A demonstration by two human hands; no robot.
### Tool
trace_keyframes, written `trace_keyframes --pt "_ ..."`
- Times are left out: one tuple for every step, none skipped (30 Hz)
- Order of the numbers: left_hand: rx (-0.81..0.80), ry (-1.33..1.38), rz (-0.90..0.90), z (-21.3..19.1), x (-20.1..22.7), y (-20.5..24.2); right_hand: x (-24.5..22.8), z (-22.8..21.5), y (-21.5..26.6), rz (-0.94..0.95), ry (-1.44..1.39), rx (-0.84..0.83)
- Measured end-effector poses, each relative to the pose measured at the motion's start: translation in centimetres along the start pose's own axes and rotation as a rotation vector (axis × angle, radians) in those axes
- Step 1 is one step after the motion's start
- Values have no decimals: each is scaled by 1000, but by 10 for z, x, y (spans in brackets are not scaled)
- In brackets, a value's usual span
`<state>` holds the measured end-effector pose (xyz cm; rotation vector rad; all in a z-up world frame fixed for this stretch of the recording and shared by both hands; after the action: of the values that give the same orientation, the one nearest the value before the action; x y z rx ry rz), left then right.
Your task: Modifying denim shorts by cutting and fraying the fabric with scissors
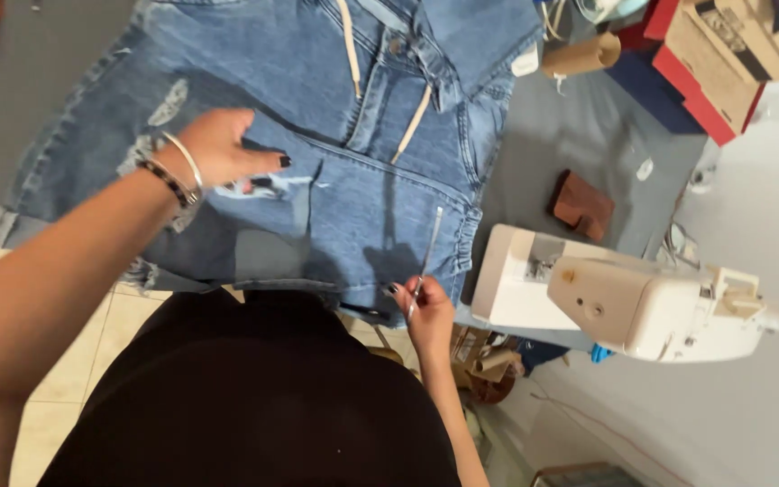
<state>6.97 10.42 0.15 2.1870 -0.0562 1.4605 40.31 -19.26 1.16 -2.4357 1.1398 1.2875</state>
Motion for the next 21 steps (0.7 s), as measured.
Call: trace_keyframes --pt "-13 -3 2 -4 27 -1 -6 6 5 9 0 10" --pt "-109 -277 -52 -4 41 1 -18 18 9 -47 -35 -37" --pt "-204 -550 -104 -8 54 4 -32 30 15 -105 -70 -83" --pt "-209 -555 -104 -7 53 -8 -49 39 18 -100 -72 -80" --pt "-190 -614 25 -6 62 -22 -74 55 25 -204 -10 -142" --pt "-165 -675 156 -7 71 -35 -100 73 32 -312 48 -206" --pt "-165 -683 156 -1 63 -55 -105 78 33 -310 40 -204" --pt "-158 -792 381 6 69 -71 -111 87 35 -324 124 -213" --pt "-155 -896 609 13 72 -82 -116 96 38 -339 207 -221" --pt "-146 -907 593 13 80 -85 -112 99 37 -345 196 -237" --pt "-155 -1007 591 14 86 -89 -112 101 37 -438 260 -220" --pt "-170 -1104 595 17 93 -93 -112 102 38 -528 325 -194" --pt "-166 -1112 586 14 86 -98 -111 104 40 -532 316 -202" --pt "-102 -1166 621 13 84 -104 -110 102 41 -549 343 -166" --pt "-38 -1219 656 11 82 -110 -108 99 40 -565 369 -131" --pt "-36 -1222 656 9 78 -113 -105 99 41 -567 367 -130" --pt "-8 -1203 681 7 78 -115 -102 98 40 -564 332 -131" --pt "18 -1184 708 5 77 -117 -99 97 41 -559 296 -131" --pt "18 -1187 710 4 72 -118 -103 96 41 -558 293 -129" --pt "57 -1131 803 5 76 -116 -107 93 42 -553 260 -125" --pt "98 -1072 895 5 79 -114 -111 91 42 -547 227 -121"
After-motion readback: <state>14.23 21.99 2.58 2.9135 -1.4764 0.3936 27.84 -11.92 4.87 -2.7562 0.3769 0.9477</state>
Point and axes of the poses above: each hand's wrist, its own y-axis away from the middle knuckle, its own z-axis out of the palm, x = y × z, the point moved 9 cm from there along -y, towards the middle knuckle, and after that the axes turned 13 degrees about x, right-handed, at the moved point
